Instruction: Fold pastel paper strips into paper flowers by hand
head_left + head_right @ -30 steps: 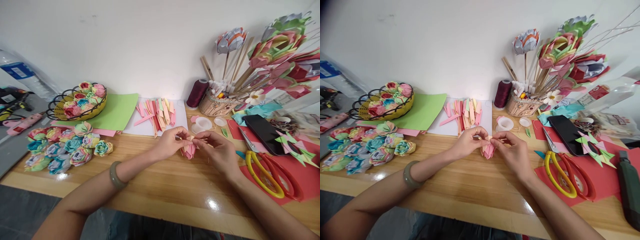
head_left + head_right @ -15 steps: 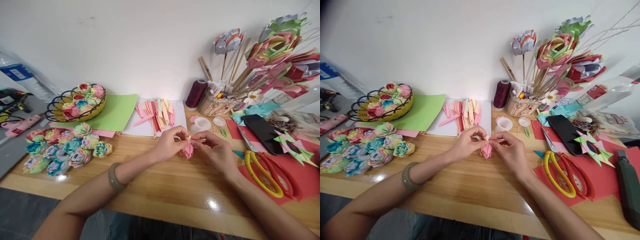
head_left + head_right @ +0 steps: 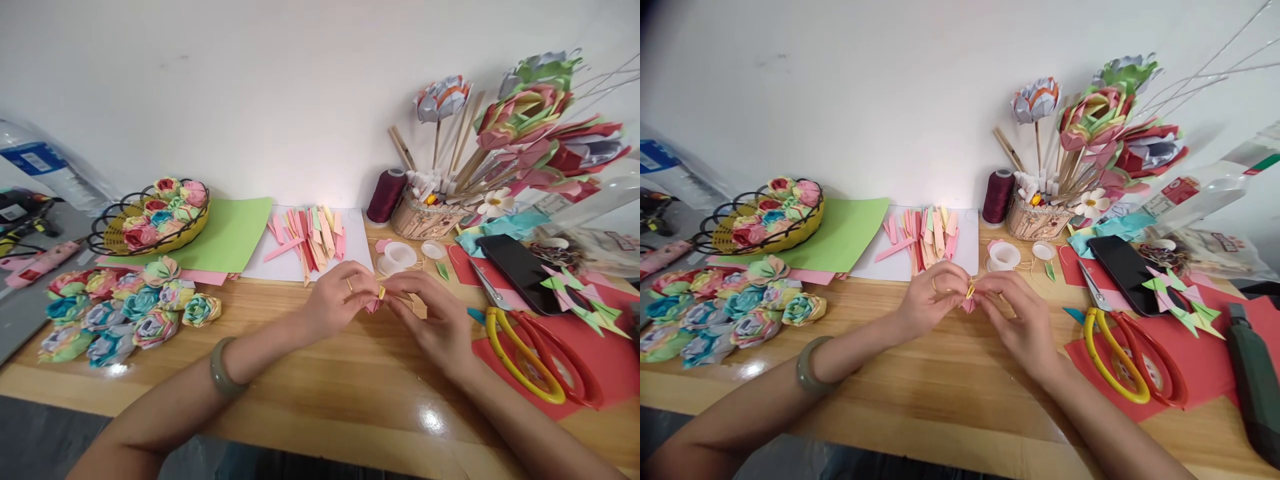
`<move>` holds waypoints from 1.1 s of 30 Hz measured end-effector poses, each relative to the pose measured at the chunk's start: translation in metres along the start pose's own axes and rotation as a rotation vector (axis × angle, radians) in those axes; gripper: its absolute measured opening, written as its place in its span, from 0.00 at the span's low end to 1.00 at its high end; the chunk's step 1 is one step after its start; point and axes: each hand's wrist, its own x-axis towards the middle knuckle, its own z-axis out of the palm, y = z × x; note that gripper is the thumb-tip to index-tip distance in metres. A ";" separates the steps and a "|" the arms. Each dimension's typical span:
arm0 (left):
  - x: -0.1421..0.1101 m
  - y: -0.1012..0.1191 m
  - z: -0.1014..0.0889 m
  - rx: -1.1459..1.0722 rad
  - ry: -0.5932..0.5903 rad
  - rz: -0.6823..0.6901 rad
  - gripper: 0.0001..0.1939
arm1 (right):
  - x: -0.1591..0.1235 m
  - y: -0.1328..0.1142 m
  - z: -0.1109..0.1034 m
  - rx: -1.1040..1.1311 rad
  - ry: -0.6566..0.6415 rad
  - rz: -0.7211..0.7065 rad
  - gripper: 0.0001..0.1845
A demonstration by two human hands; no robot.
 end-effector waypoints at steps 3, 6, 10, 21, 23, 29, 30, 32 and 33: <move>-0.001 0.006 0.000 0.072 -0.010 0.030 0.07 | -0.001 -0.003 -0.002 -0.071 0.028 -0.149 0.11; -0.003 0.012 0.002 0.061 0.069 0.028 0.04 | -0.002 -0.004 -0.004 -0.131 0.068 -0.258 0.15; -0.004 0.014 0.002 0.117 0.108 0.136 0.03 | -0.005 -0.004 -0.007 -0.160 0.078 -0.339 0.17; -0.005 0.012 -0.003 0.266 0.051 0.388 0.05 | -0.010 0.006 -0.012 -0.258 0.055 -0.444 0.15; -0.005 0.011 -0.006 0.301 -0.014 0.412 0.06 | -0.009 0.009 -0.016 -0.288 0.006 -0.493 0.14; -0.002 0.006 -0.012 0.392 -0.079 0.658 0.08 | 0.000 0.004 -0.022 -0.299 -0.149 -0.658 0.12; -0.003 0.005 -0.011 0.365 -0.106 0.650 0.08 | 0.002 0.001 -0.022 -0.276 -0.164 -0.630 0.11; -0.003 0.004 -0.008 0.295 -0.144 0.550 0.08 | 0.005 -0.005 -0.021 -0.216 -0.191 -0.518 0.10; -0.004 0.004 -0.006 0.248 -0.146 0.468 0.08 | 0.007 -0.007 -0.020 -0.176 -0.198 -0.450 0.09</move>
